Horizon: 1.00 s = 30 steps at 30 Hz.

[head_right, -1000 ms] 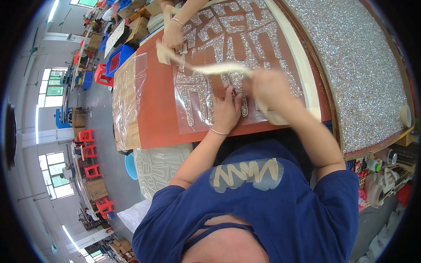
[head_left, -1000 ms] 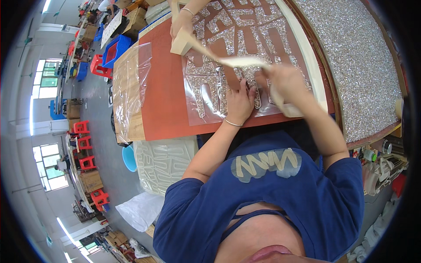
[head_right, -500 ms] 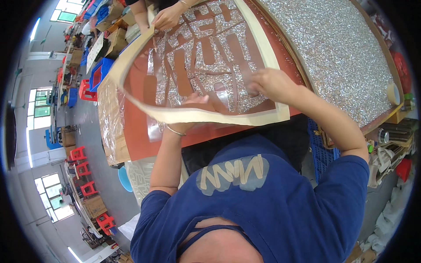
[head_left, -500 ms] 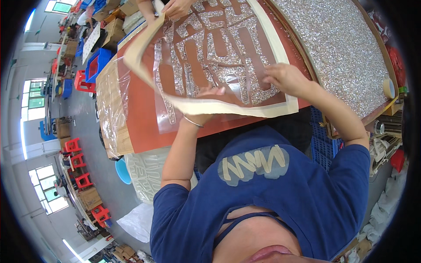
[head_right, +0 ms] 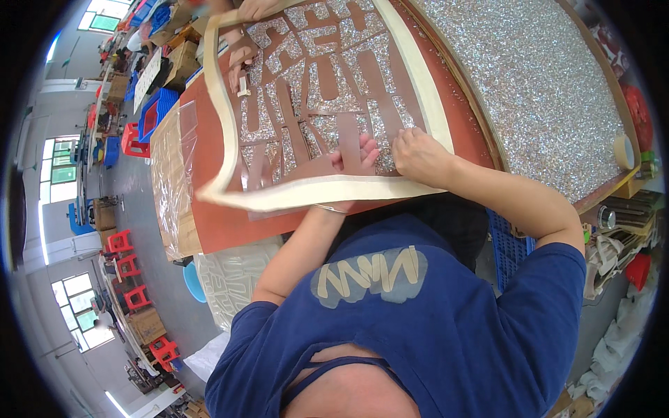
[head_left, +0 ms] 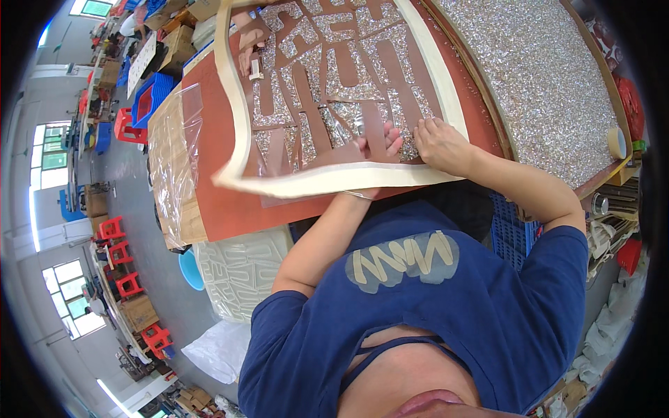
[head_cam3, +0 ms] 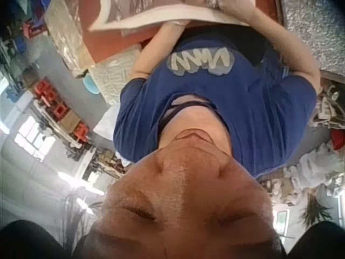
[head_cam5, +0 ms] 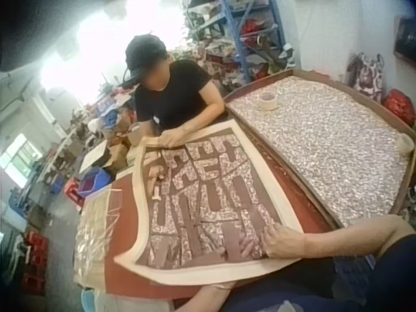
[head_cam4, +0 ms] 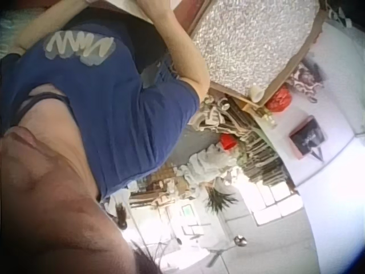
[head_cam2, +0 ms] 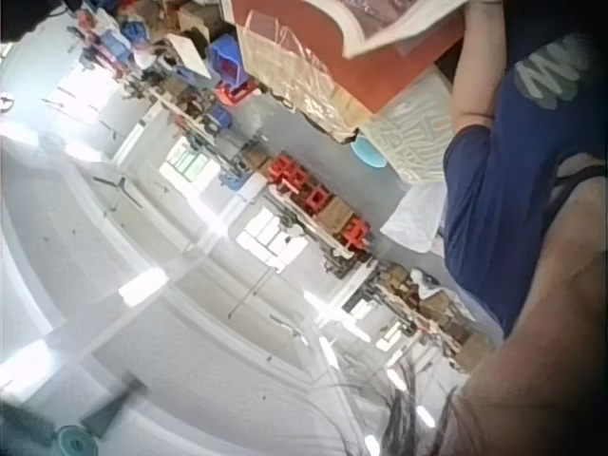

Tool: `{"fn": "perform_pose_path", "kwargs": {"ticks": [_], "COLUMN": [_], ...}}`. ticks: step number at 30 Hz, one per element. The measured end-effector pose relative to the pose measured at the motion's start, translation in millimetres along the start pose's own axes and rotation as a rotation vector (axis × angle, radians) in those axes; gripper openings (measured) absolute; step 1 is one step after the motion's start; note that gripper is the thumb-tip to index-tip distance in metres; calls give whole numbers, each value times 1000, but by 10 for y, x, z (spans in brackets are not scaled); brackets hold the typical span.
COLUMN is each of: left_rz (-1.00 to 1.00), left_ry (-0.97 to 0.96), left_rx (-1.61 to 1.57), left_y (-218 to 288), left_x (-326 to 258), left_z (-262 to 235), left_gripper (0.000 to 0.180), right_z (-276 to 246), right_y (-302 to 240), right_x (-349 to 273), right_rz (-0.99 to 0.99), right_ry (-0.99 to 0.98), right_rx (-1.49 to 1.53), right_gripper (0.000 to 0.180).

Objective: Applying adhesive glitter material onto pre-cut shoe components using a transfer frame.

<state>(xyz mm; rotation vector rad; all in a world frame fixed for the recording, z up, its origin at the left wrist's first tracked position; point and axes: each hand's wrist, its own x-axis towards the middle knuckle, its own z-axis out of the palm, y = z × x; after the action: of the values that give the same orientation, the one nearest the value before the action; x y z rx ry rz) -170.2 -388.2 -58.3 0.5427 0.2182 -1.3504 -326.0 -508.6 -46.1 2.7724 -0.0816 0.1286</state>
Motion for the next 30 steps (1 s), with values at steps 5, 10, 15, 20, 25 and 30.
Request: {"fn": "perform_pose_path", "kwargs": {"ticks": [5,10,15,20,25,30], "left_rz": [98,102,-93,421,1008,986], "left_ry": [-76,-1,-201,-28,-232,-284], "left_rx": [352,411,100,1548,1936,1975], "left_y": [-109,-63,-7,-339,-459,-482], "left_x": [205,-11,-57,383,35,37], "left_z": [-520,-49,267,-161,22,-37], "left_gripper": [32,28,31,28,42,45], "right_z": [-343,-520,-225,-311,-679,-1147], "right_y": [657,715,-52,96,702,1610], "right_x": [241,-79,-642,-609,-268,399], "right_rz": [315,273,161,221,327,455], "right_ry": [247,101,84,43,-105,166], "right_rx": [399,408,433,366,526,327], "right_gripper": [10,25,59,44,18,23]}}
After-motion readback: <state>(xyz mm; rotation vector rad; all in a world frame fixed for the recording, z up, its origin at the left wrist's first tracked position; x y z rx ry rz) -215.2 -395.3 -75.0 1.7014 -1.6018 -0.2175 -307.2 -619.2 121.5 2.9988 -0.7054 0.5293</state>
